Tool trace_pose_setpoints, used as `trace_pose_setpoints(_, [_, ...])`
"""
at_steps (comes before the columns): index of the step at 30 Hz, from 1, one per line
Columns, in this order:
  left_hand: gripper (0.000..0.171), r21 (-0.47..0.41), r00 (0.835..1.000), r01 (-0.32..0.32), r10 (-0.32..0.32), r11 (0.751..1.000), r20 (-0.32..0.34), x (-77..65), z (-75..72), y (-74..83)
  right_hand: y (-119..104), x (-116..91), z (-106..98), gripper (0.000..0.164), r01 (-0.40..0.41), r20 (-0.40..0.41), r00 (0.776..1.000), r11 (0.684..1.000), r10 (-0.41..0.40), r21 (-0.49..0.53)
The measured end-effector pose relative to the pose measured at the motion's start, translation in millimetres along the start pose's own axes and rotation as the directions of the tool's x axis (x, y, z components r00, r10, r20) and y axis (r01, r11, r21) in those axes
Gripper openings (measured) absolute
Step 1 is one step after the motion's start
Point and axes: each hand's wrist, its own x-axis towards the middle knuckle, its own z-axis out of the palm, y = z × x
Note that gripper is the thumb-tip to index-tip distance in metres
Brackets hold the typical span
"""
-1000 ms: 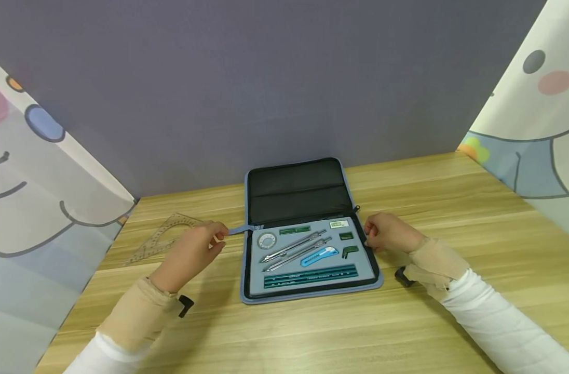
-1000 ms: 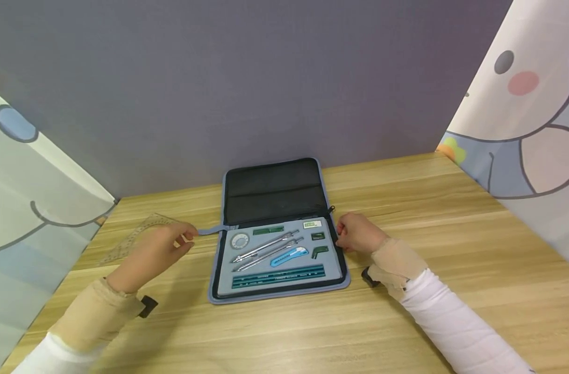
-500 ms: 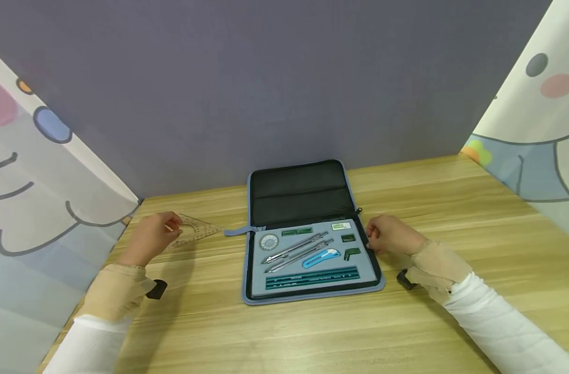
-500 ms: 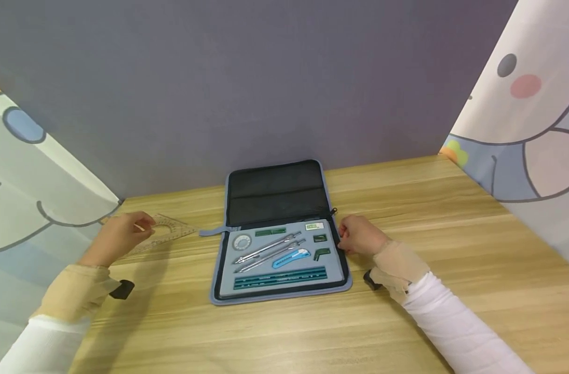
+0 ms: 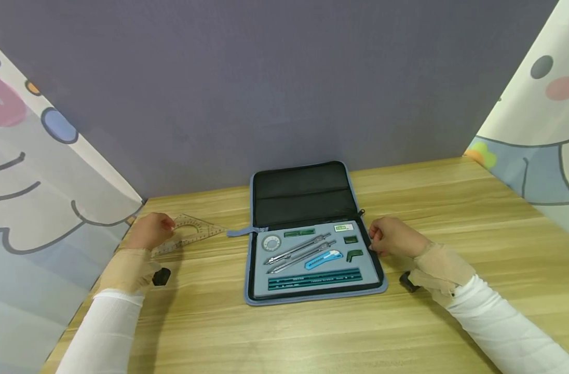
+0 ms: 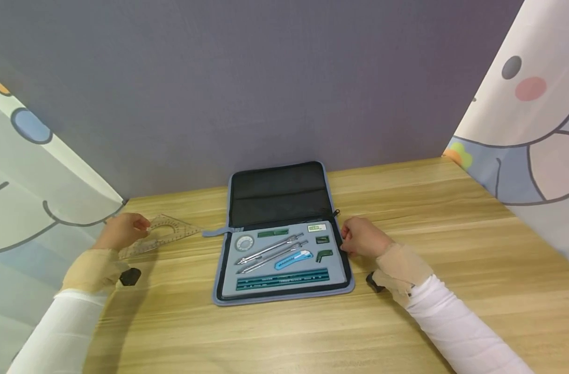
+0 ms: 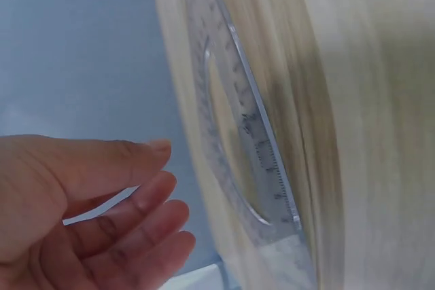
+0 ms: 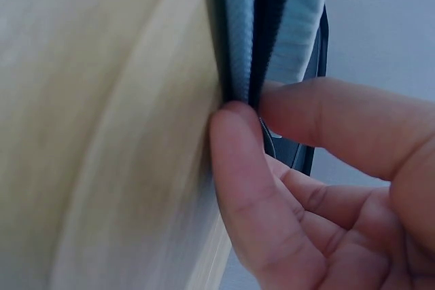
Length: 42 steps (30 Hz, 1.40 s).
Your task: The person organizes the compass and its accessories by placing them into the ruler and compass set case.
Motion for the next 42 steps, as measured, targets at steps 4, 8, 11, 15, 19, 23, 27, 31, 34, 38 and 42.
trace_pose_setpoints(4, [0.028, -0.005, 0.997, 0.048, -0.048, 0.999, 0.056, 14.0, 4.8, -8.2, 1.3, -0.1, -0.1, 0.016, 0.002, -0.002, 1.000, 1.000, -0.002, 0.008])
trace_pose_setpoints(8, [0.033, 0.031, 0.994, 0.094, -0.096, 0.995, 0.055, 23.7, 8.5, -16.1, 1.1, 0.3, 1.1, 0.016, 0.001, -0.002, 1.000, 1.000, -0.001, 0.010])
trace_pose_setpoints(11, [0.037, 0.063, 0.989, 0.130, -0.134, 0.990, 0.064, 28.8, 9.9, -22.9, 0.6, 0.4, 1.9, 0.016, -0.005, -0.002, 1.000, 1.000, 0.005, 0.012])
trace_pose_setpoints(15, [0.045, 0.085, 0.979, 0.159, -0.168, 0.984, 0.113, 33.6, 11.0, -32.0, 0.6, 0.5, 1.8, 0.016, -0.008, -0.003, 1.000, 1.000, 0.009, 0.011])
trace_pose_setpoints(19, [0.047, 0.088, 0.976, 0.151, -0.163, 0.985, 0.147, 37.0, 12.1, -37.5, 0.4, 0.8, 1.6, 0.014, -0.007, -0.007, 1.000, 1.000, 0.007, 0.009])
trace_pose_setpoints(23, [0.040, 0.081, 0.983, 0.117, -0.127, 0.990, 0.132, 41.9, 15.5, -45.3, 0.5, 1.1, 1.5, 0.014, -0.013, -0.006, 1.000, 1.000, 0.014, 0.017])
trace_pose_setpoints(27, [0.033, 0.077, 0.992, 0.071, -0.079, 0.995, 0.100, 45.4, 20.0, -56.9, 1.0, 2.0, 1.6, 0.015, -0.017, -0.002, 1.000, 1.000, 0.017, 0.022])
trace_pose_setpoints(31, [0.029, 0.074, 0.994, 0.039, -0.046, 0.997, 0.097, 47.3, 21.1, -60.9, 1.8, 2.3, 1.4, 0.015, -0.018, -0.006, 1.000, 1.000, 0.018, 0.016])
trace_pose_setpoints(34, [0.029, 0.080, 0.992, 0.012, -0.022, 0.997, 0.124, 48.1, 20.2, -60.3, 1.7, 2.1, 1.6, 0.015, -0.013, -0.008, 1.000, 1.000, 0.014, 0.016])
trace_pose_setpoints(38, [0.030, 0.087, 0.981, -0.023, 0.006, 0.996, 0.193, 49.6, 19.8, -62.6, 1.6, 2.2, 2.1, 0.015, -0.009, -0.005, 1.000, 1.000, 0.009, 0.020])
trace_pose_setpoints(42, [0.031, 0.087, 0.973, -0.069, 0.047, 0.994, 0.225, 51.1, 19.5, -69.9, 3.4, 4.2, 1.8, 0.015, -0.020, -0.003, 1.000, 0.999, 0.020, 0.025])
